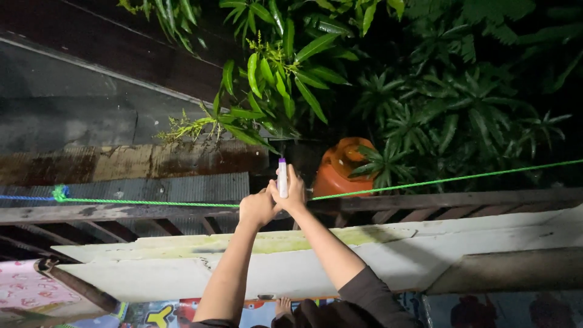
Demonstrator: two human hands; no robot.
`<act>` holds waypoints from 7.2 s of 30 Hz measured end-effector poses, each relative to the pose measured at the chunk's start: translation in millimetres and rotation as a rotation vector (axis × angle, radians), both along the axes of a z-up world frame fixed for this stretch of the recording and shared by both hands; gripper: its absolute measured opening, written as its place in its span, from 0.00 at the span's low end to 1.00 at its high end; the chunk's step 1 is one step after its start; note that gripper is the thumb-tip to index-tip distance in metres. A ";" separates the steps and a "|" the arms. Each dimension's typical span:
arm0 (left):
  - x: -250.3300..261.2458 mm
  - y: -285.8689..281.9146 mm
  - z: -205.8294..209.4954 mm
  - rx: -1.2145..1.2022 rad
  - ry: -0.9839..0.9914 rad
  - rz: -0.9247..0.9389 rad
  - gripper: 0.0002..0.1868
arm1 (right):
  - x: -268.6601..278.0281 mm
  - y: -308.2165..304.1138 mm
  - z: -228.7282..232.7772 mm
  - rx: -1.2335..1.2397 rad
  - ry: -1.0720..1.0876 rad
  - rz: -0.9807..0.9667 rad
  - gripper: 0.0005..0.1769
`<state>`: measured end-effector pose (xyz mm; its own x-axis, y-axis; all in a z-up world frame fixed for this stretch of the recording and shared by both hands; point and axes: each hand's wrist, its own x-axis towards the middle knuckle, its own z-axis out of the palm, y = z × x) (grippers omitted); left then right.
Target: Using a spray bottle to apply liquid, likely insecticide, to a plant's leaves over a balcony railing at night.
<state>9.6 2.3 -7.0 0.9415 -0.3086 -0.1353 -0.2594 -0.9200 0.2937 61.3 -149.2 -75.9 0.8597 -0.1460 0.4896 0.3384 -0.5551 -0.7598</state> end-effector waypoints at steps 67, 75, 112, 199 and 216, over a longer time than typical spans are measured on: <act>-34.3 7.3 -33.3 0.053 -0.088 -0.050 0.60 | -56.8 -5.0 25.6 0.078 -0.058 0.130 0.25; -7.1 1.7 -89.1 0.138 -0.241 0.003 0.34 | -55.8 -4.1 27.6 -0.015 -0.092 0.082 0.28; -7.8 -13.0 -91.0 0.105 -0.635 0.102 0.15 | -48.1 -9.4 47.0 -0.069 -0.061 0.168 0.28; -26.6 215.2 19.2 -0.005 0.155 -0.048 0.54 | -32.8 203.0 62.3 0.191 0.314 0.490 0.20; 1.7 212.2 -31.7 0.073 0.002 -0.154 0.37 | -10.0 203.3 30.6 0.160 0.321 0.124 0.17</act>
<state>11.3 214.5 -38.7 0.8835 -0.4387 -0.1644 -0.3986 -0.8883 0.2281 51.3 54.2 -45.3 0.9815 -0.0843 0.1716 0.1260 -0.3903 -0.9120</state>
